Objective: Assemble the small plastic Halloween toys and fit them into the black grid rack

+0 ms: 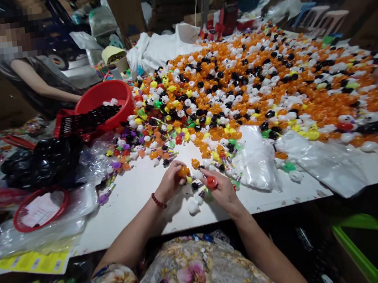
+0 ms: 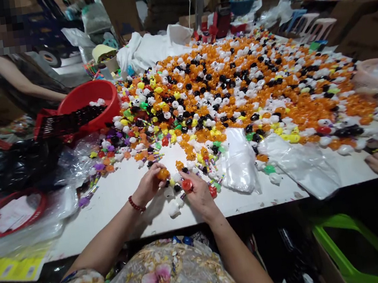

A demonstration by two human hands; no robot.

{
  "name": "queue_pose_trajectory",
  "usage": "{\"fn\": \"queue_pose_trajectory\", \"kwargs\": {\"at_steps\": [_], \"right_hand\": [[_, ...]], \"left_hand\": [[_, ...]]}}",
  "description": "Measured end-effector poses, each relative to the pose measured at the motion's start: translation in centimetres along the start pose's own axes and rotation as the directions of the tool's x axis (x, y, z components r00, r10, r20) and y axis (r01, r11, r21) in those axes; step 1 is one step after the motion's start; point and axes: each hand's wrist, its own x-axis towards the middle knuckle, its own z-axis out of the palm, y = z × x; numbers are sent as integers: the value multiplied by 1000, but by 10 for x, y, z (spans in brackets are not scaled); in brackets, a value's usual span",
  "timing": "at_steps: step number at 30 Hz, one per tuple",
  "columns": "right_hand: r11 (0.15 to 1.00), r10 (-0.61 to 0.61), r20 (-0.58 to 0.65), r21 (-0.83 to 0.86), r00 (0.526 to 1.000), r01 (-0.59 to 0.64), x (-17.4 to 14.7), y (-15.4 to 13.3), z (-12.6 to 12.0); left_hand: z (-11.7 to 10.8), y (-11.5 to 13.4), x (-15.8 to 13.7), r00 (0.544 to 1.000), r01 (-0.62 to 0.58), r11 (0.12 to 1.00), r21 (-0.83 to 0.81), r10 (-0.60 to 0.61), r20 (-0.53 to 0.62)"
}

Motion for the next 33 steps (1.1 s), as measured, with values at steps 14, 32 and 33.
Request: {"fn": "queue_pose_trajectory", "kwargs": {"at_steps": [14, 32, 33], "right_hand": [[991, -77, 70, -103, 995, 84, -15, -3, -14], [993, -106, 71, -47, 992, 110, -23, -23, 12], [993, -107, 70, -49, 992, 111, -22, -20, 12]], "left_hand": [[18, -16, -11, 1000, 12, 961, 276, -5, -28], [29, -38, -20, 980, -4, 824, 567, 117, -162], [28, -38, -19, 981, -8, 823, 567, 117, -155]]}}
